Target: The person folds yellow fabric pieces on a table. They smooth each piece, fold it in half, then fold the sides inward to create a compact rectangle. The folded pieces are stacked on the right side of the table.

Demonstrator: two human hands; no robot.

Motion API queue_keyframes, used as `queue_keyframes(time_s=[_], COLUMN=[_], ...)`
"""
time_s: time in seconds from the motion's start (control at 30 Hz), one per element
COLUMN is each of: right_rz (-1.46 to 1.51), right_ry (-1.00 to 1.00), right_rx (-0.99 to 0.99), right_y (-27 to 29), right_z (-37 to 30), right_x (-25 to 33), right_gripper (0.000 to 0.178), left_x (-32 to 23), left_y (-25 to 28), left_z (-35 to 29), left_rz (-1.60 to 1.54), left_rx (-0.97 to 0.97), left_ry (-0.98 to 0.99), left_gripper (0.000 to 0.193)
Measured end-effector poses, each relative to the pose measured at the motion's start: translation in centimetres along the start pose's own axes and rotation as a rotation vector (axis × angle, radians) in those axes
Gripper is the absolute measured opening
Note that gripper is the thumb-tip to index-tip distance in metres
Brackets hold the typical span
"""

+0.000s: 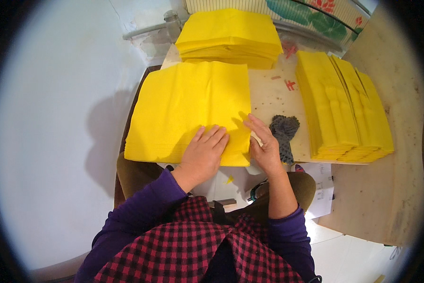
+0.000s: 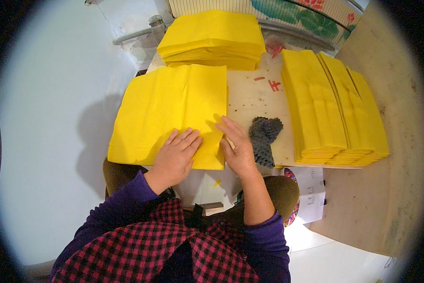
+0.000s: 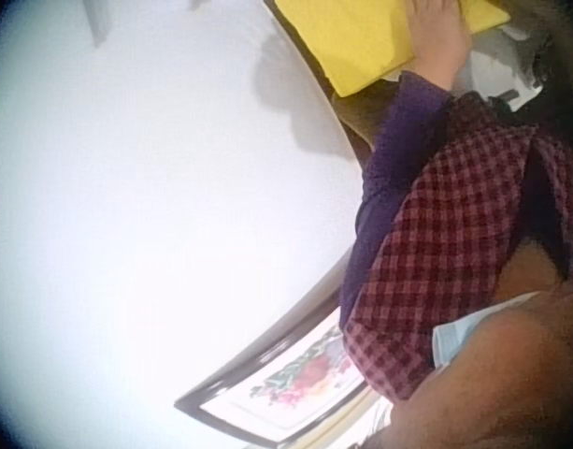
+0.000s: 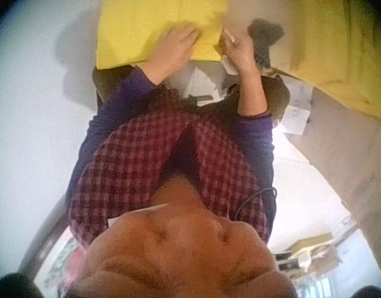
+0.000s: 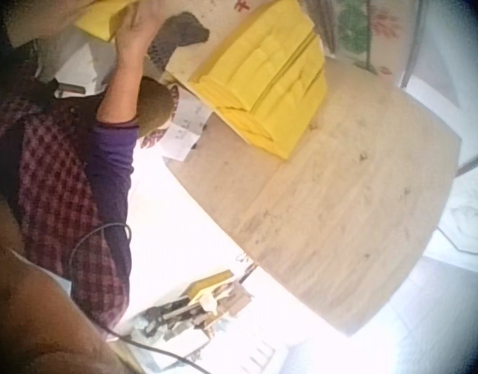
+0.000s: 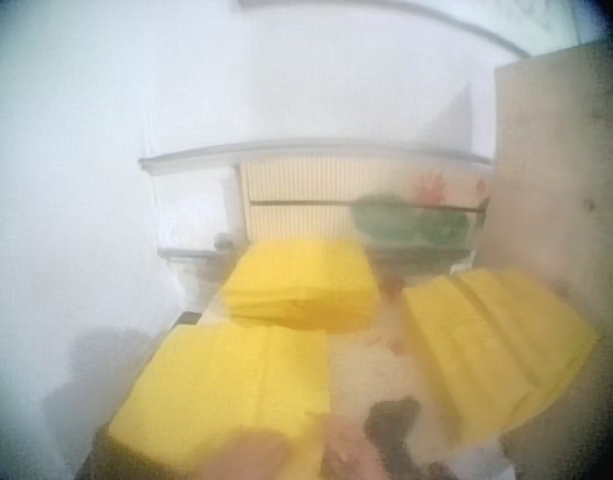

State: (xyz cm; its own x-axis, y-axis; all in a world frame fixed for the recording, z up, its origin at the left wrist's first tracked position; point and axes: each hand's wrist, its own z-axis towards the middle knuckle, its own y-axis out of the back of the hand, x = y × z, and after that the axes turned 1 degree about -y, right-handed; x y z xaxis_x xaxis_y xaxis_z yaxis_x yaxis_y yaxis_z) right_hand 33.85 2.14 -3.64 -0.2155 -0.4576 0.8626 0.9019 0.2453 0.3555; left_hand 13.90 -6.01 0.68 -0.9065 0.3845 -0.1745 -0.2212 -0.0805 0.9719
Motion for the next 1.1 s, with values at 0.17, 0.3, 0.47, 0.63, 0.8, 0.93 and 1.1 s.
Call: queue_keyframes(time_s=[0.17,0.3,0.47,0.63,0.8,0.93,1.1], right_rz=[0.646,0.89,0.699,0.196,0.186,-0.19,-0.274], right_ry=[-0.275,-0.337,-0.319,-0.176,-0.203,0.018,0.101], right_rx=[-0.119,-0.105,0.02,0.025,0.09,0.132,0.125], right_y=[-0.6,-1.3,-2.2,-1.1,1.7,0.8,-0.5], right_z=[-0.9,-0.9,-1.0,-0.9,-1.1,-0.3,0.6], right_x=[-0.1,-0.5,-1.4,-0.7,2.6,3.6,2.6], right_gripper=[0.06,0.061,0.062,0.064,0.065,0.066,0.033], left_x=[-0.1,-0.1,0.0,-0.1,0.0,0.3,0.5], left_y=[-1.1,-1.5,-2.0,-1.8,-0.9,-0.3,-0.6], left_z=[-0.4,-0.4,-0.3,-0.3,-0.1,0.1,0.3], left_rz=[0.082,0.08,0.037,0.009,-0.085,-0.118,-0.178], left_rx=[-0.097,-0.126,-0.135,-0.123,-0.076,-0.065,-0.077], left_ry=[0.007,0.005,0.014,0.018,0.023,0.006,0.021], left_gripper=[0.065,0.067,0.066,0.063,0.059,0.056,0.053])
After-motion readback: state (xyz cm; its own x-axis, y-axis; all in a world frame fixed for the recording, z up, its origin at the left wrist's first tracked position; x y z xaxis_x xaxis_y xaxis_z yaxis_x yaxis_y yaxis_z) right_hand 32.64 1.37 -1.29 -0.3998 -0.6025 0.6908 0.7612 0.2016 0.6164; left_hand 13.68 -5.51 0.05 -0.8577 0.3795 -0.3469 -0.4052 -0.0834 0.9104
